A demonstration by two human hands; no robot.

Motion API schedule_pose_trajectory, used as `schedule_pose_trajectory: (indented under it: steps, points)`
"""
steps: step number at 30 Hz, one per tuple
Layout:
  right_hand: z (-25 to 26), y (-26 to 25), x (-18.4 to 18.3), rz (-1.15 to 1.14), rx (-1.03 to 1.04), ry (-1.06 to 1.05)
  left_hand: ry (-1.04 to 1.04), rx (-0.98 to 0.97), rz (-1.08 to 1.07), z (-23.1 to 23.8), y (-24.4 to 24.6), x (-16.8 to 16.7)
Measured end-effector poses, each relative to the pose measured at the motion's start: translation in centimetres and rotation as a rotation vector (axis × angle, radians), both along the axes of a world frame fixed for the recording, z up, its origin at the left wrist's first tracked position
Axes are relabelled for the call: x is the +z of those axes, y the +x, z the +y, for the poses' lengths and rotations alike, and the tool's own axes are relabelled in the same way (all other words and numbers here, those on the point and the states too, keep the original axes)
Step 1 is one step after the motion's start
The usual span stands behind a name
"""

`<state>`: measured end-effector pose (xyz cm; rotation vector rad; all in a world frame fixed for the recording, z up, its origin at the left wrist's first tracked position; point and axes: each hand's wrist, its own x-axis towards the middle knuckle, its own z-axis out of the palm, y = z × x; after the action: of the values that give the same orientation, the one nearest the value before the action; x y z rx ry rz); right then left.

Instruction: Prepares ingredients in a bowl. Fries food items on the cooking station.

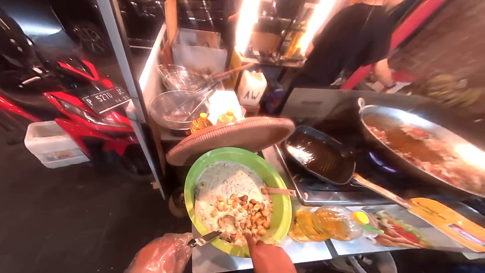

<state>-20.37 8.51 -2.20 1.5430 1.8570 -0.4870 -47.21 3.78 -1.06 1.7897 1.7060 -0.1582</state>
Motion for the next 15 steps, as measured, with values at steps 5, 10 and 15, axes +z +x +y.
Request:
schedule_pose_trajectory:
  steps: [5, 10, 15]
  points:
    - [-0.6, 1.8, -1.2, 0.069, 0.152, -0.017, 0.009, -0.012, -0.095, -0.7, -1.0, -0.4]
    - [0.2, 7.3, -1.1, 0.121, 0.357, -0.016, 0.016, -0.047, -0.102, -1.4, -2.4, -0.2]
    - [0.8, 8.4, 0.1, 0.257, 0.198, 0.008, -0.068, 0.048, -0.151, -1.7, -1.8, 0.4]
